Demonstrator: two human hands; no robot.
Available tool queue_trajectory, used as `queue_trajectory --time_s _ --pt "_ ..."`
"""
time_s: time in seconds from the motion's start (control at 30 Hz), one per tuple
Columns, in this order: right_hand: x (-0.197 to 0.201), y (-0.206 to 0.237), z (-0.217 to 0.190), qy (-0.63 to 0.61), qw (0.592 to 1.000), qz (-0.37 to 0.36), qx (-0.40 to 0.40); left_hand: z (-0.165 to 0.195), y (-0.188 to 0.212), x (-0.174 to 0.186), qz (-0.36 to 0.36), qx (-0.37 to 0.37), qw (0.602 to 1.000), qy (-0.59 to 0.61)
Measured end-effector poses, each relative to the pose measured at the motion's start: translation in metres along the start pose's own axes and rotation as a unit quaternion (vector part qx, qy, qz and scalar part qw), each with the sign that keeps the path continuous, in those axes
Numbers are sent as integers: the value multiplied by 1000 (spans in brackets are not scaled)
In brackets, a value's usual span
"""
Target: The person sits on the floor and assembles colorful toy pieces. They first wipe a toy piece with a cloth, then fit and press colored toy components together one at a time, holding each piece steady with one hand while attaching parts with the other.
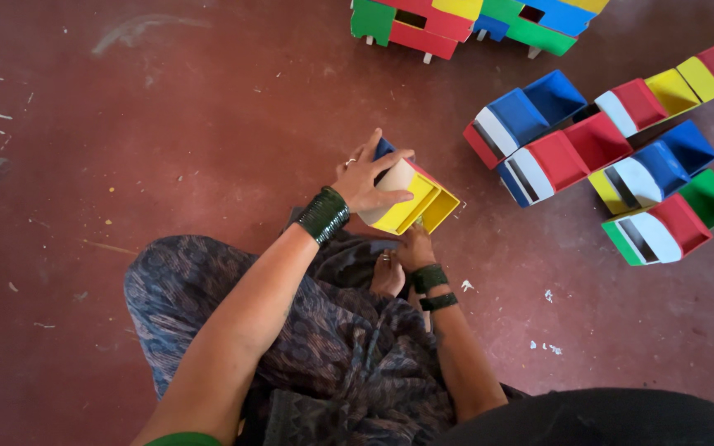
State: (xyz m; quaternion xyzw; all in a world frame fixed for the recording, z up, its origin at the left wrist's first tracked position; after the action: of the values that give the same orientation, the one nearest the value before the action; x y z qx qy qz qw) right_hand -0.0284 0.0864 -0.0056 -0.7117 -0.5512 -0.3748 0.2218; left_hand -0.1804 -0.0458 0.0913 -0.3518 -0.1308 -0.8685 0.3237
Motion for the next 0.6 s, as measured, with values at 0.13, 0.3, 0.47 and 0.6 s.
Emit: queue_trajectory --time_s 0.13,0.3,0.47,0.6 --pt "3 6 -1 151 987 57 20 -5 1 3 -4 18 1000 16" --pt "6 8 -3 144 985 97 -8 -3 2 -4 -4 -7 1000 15" --pt "7 9 1 138 980 135 45 8 -2 -27 30 -5 999 -34" --pt "9 13 -1 116 980 157 39 5 0 -30 70 -15 997 -33"
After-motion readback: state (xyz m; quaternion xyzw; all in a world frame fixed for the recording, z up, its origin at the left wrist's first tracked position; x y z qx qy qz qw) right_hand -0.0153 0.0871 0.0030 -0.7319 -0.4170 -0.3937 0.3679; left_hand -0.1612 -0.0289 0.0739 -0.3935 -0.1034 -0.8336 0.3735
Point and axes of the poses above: each hand's wrist, its own y-axis away from the middle knuckle, its own x-axis out of the back of the hand, z = x × y, the point moved 1 cm from there along -y, towards the middle knuckle
